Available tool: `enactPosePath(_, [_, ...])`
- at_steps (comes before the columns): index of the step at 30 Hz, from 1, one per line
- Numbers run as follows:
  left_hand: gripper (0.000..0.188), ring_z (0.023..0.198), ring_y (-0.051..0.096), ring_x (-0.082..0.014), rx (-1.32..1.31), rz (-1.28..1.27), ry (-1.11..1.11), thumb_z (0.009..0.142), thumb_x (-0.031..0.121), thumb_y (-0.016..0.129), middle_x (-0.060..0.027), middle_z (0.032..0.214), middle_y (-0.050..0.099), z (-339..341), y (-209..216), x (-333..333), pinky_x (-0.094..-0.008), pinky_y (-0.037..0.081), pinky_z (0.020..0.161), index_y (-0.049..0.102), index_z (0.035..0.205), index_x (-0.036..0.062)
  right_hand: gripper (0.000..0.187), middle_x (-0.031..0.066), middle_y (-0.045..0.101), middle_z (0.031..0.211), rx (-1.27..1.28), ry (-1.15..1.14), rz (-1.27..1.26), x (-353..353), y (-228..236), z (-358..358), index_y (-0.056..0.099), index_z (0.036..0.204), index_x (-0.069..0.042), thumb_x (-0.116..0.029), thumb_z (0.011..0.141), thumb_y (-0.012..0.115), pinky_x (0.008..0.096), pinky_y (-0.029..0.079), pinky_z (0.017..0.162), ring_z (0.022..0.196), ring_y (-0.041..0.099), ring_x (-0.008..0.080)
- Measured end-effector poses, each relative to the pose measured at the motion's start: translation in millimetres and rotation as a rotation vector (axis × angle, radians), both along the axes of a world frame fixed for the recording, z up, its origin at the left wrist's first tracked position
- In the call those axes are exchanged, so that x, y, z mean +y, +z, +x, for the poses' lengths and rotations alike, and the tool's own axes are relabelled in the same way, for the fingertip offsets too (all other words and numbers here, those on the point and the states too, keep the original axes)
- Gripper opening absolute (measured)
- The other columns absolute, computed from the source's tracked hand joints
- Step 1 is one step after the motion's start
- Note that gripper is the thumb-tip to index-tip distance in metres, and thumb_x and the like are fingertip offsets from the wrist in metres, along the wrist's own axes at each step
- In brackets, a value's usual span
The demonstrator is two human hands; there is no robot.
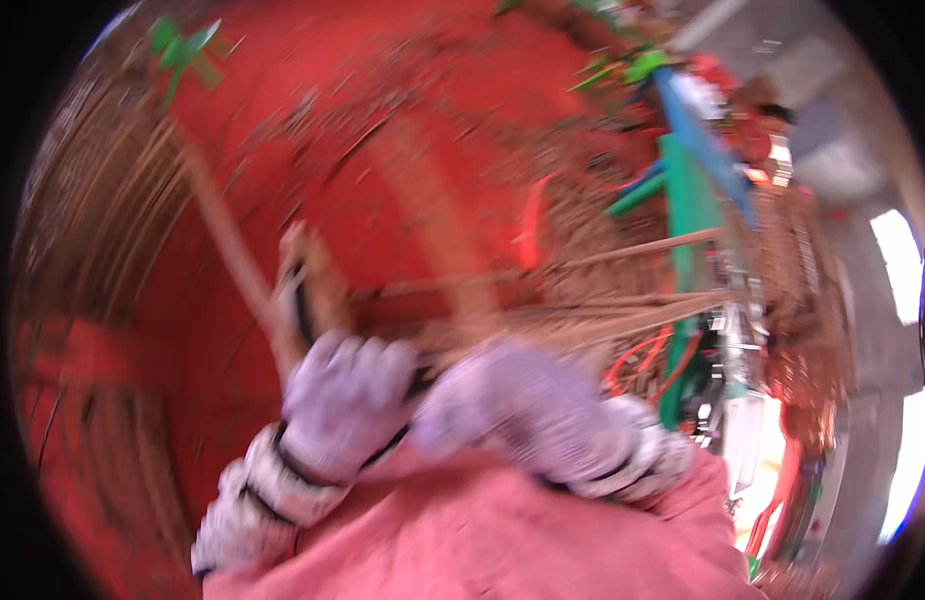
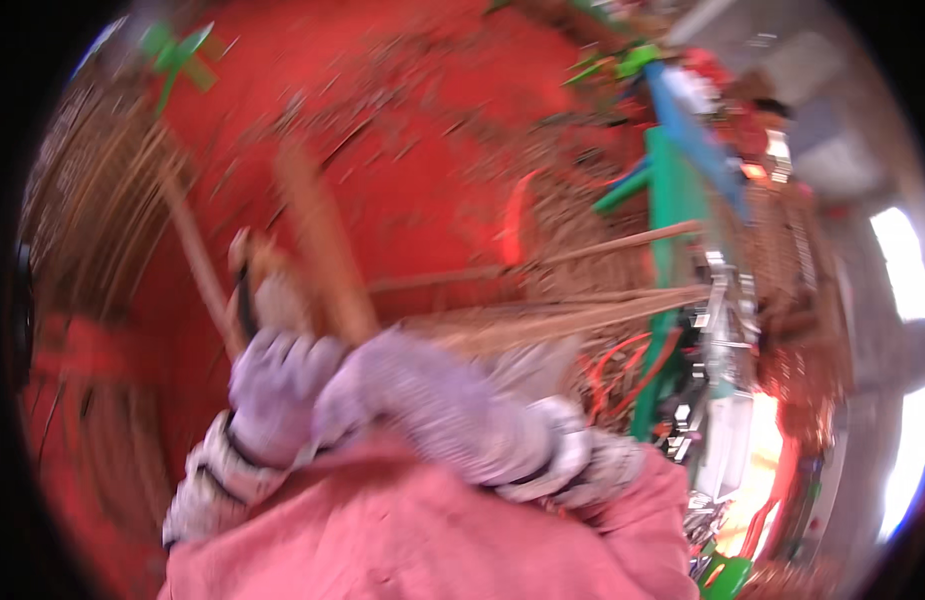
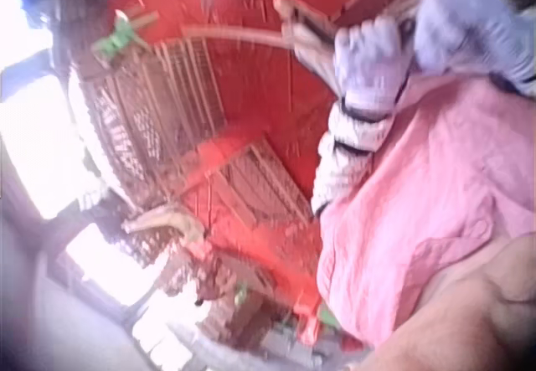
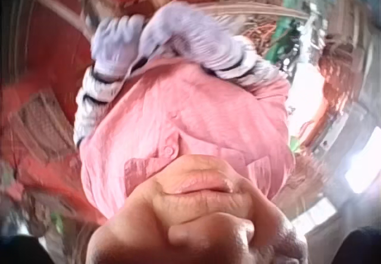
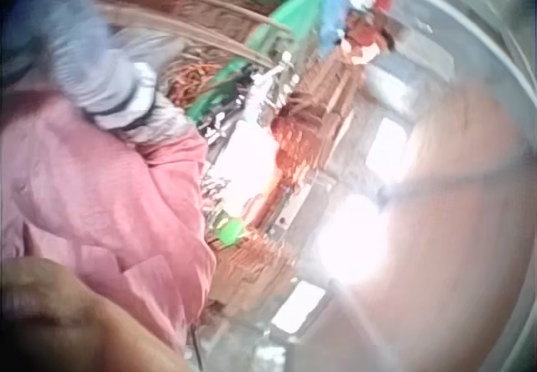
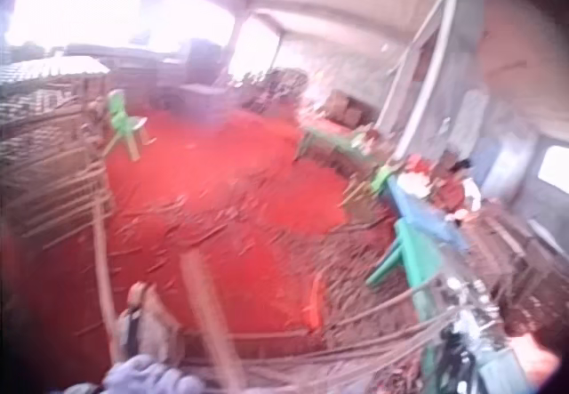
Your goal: The recorder is weaving bamboo strips onto a wooden frame and securing them with a staple gun and scissors.
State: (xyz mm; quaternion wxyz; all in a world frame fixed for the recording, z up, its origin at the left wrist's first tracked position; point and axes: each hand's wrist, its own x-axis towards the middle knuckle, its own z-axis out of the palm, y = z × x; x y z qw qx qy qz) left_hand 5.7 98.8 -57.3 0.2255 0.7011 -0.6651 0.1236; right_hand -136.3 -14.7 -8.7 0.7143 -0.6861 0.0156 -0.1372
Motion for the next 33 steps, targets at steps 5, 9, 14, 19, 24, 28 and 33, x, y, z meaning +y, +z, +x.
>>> enactPosePath(5, [0.015, 0.058, 0.052, -0.0229, -0.085, 0.008, -0.051, 0.067, 0.02, 0.058, -0.0048, 0.058, 0.047, 2, -7, 10, -0.0363, 0.041, 0.065, 0.047, 0.067, 0.0097, 0.036, 0.0013, 0.054, 0.066, 0.268, 0.027, 0.614, 28, 8, 2, 0.054, 0.075, -0.007, -0.036, 0.095, 0.045, 0.027, 0.046, 0.054, 0.057, 0.053, 0.012])
enactPosePath(9, [0.023, 0.062, 0.056, -0.0243, -0.099, -0.019, -0.045, 0.069, 0.03, 0.061, -0.0055, 0.061, 0.051, -1, -12, 8, -0.0378, 0.043, 0.07, 0.052, 0.069, 0.0098, 0.027, 0.0019, 0.051, 0.059, 0.548, -0.058, 0.292, 34, 18, -4, 0.054, 0.078, -0.007, -0.029, 0.094, 0.047, 0.0292, 0.043, 0.045, 0.05, 0.052, 0.0151])
enactPosePath(14, [0.03, 0.064, 0.057, -0.025, 0.043, -0.013, 0.018, 0.069, 0.042, 0.065, -0.0048, 0.065, 0.056, -8, -23, 17, -0.0415, 0.042, 0.079, 0.056, 0.072, 0.0138, 0.036, 0.0025, 0.05, 0.059, 0.455, -0.222, -0.331, 57, 42, 7, 0.056, 0.07, -0.005, -0.03, 0.093, 0.045, 0.0289, 0.034, 0.044, 0.048, 0.046, 0.0134])
enactPosePath(19, [0.032, 0.067, 0.058, -0.0243, 0.146, -0.223, -0.037, 0.072, 0.046, 0.064, -0.0025, 0.064, 0.058, -5, -18, 13, -0.0349, 0.042, 0.072, 0.064, 0.078, 0.0146, 0.035, 0.0019, 0.044, 0.051, 0.169, -0.126, -0.738, 52, 63, 6, 0.049, 0.059, -0.008, -0.024, 0.09, 0.049, 0.0294, 0.035, 0.042, 0.047, 0.045, 0.0123])
enactPosePath(24, [0.039, 0.061, 0.058, -0.023, 0.024, -0.139, -0.034, 0.071, 0.048, 0.065, -0.0066, 0.06, 0.059, -1, -26, 11, -0.0369, 0.044, 0.073, 0.063, 0.07, 0.0087, 0.037, 0.0011, 0.042, 0.05, 0.489, -0.277, -0.498, 68, 86, 10, 0.047, 0.059, -0.009, -0.028, 0.091, 0.049, 0.0275, 0.031, 0.04, 0.043, 0.04, 0.0116])
enactPosePath(28, [0.041, 0.065, 0.058, -0.0217, -0.07, -0.118, -0.026, 0.073, 0.047, 0.065, -0.0067, 0.063, 0.058, 1, -29, 13, -0.0358, 0.042, 0.078, 0.057, 0.07, 0.0066, 0.038, 0.0006, 0.04, 0.05, 0.523, -0.311, -0.446, 65, 84, 21, 0.045, 0.059, -0.009, -0.03, 0.091, 0.048, 0.0263, 0.028, 0.039, 0.041, 0.037, 0.0111])
enactPosePath(33, [0.038, 0.063, 0.056, -0.0211, -0.038, -0.111, -0.022, 0.074, 0.045, 0.064, -0.0053, 0.061, 0.054, -1, -29, 17, -0.0362, 0.042, 0.084, 0.055, 0.072, 0.0084, 0.041, -0.001, 0.032, 0.048, 0.442, -0.283, -0.295, 48, 75, 34, 0.036, 0.056, -0.011, -0.028, 0.093, 0.046, 0.0263, 0.026, 0.038, 0.04, 0.031, 0.011])
